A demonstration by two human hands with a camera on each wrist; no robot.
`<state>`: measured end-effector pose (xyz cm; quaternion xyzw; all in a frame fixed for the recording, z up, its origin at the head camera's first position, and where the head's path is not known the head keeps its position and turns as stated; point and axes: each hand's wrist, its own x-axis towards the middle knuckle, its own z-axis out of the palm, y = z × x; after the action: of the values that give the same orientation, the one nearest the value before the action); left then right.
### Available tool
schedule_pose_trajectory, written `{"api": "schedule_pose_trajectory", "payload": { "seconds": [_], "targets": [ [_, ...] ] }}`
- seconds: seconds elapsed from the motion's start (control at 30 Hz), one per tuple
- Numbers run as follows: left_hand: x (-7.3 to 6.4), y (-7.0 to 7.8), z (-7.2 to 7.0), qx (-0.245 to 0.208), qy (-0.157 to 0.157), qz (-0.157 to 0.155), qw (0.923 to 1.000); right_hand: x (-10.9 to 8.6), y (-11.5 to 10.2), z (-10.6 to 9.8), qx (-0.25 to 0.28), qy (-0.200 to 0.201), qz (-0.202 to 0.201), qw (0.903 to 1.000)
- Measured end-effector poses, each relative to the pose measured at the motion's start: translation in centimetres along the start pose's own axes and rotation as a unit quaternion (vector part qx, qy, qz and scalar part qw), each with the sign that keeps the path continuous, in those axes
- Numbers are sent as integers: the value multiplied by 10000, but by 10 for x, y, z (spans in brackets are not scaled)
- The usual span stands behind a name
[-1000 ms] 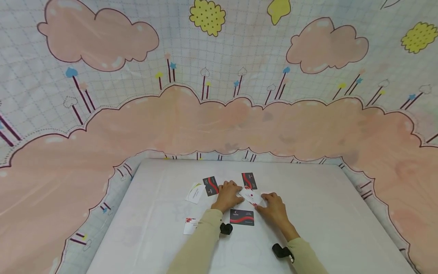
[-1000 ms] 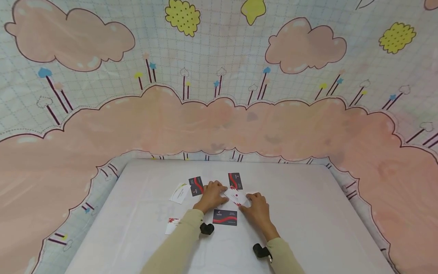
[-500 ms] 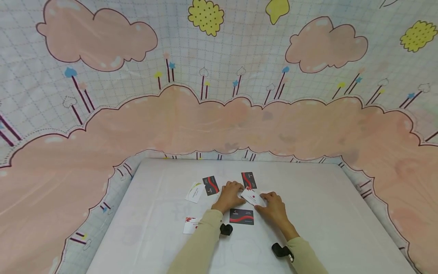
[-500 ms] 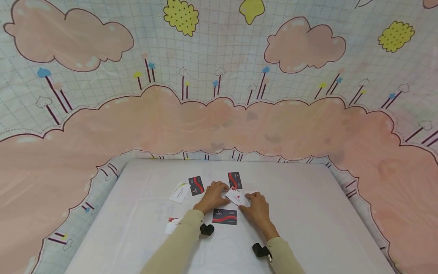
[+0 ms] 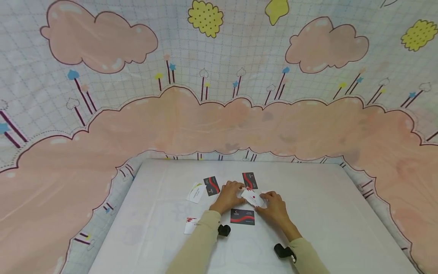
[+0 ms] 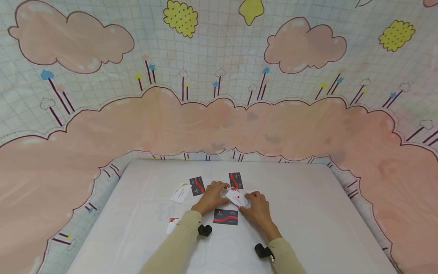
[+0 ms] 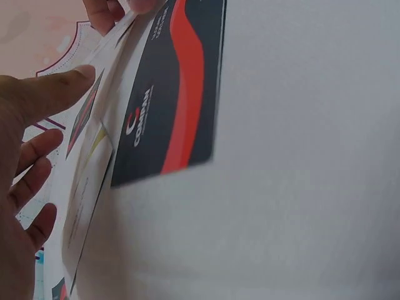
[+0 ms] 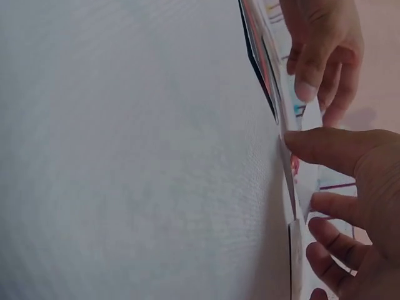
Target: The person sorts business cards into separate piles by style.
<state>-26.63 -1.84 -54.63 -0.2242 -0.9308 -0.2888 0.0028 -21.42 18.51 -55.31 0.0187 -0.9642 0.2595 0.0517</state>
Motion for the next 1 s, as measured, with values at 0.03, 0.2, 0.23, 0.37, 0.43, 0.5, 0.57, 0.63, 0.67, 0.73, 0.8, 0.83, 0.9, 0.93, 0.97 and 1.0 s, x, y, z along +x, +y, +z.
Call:
{"api": "schedule_pose_trajectory", "payload": {
  "seconds": [0.03, 0.2, 0.23, 0.37, 0.43, 0.5, 0.57, 0.63, 0.67, 0.73, 0.8, 0.83, 0.9, 0.93, 0.97, 1.0],
  "targets": [
    [-1, -1, -1, -48, -37, 25, 10000, 0, 0, -1, 23, 8, -52, 10000],
    [-6, -6, -8, -232, -226, 231, 9992, -2, -4, -5, 237, -72, -163, 9996],
    [-7, -7, -9, -263, -250, 265, 9990, -3, -5, -5, 274, -92, -171, 9994],
    [-10, -9, -14, -293, -298, 402, 9983, -5, -7, -7, 349, -97, -278, 9990],
    [-12, -10, -16, -323, -299, 415, 9982, -7, -8, -8, 417, -89, -357, 9985],
    [-14, -10, -18, -335, -307, 376, 9983, -7, -8, -8, 476, -92, -455, 9978],
    [-17, -10, -21, -339, -311, 329, 9984, -8, -9, -9, 517, -118, -534, 9972],
    [-20, -10, -24, -313, -316, 309, 9985, -10, -11, -11, 530, -163, -570, 9968],
    [-22, -10, -26, -292, -307, 321, 9986, -11, -13, -11, 523, -175, -589, 9967],
    [-25, -10, -29, -257, -290, 376, 9985, -13, -15, -13, 525, -199, -596, 9966],
    [-27, -10, -32, -195, -251, 446, 9985, -14, -18, -14, 507, -196, -619, 9966],
    [-29, -10, -34, -155, -219, 497, 9984, -15, -19, -15, 508, -194, -635, 9965],
    [-31, -10, -37, -59, -172, 589, 9981, -16, -21, -16, 532, -207, -629, 9964],
    [-32, -9, -39, -16, -143, 637, 9979, -16, -22, -16, 537, -214, -639, 9963],
    [-34, -9, -41, 32, -123, 671, 9977, -17, -23, -17, 564, -230, -635, 9961],
    [-35, -8, -43, 70, -98, 711, 9974, -17, -24, -18, 585, -248, -631, 9960]
  ]
}}
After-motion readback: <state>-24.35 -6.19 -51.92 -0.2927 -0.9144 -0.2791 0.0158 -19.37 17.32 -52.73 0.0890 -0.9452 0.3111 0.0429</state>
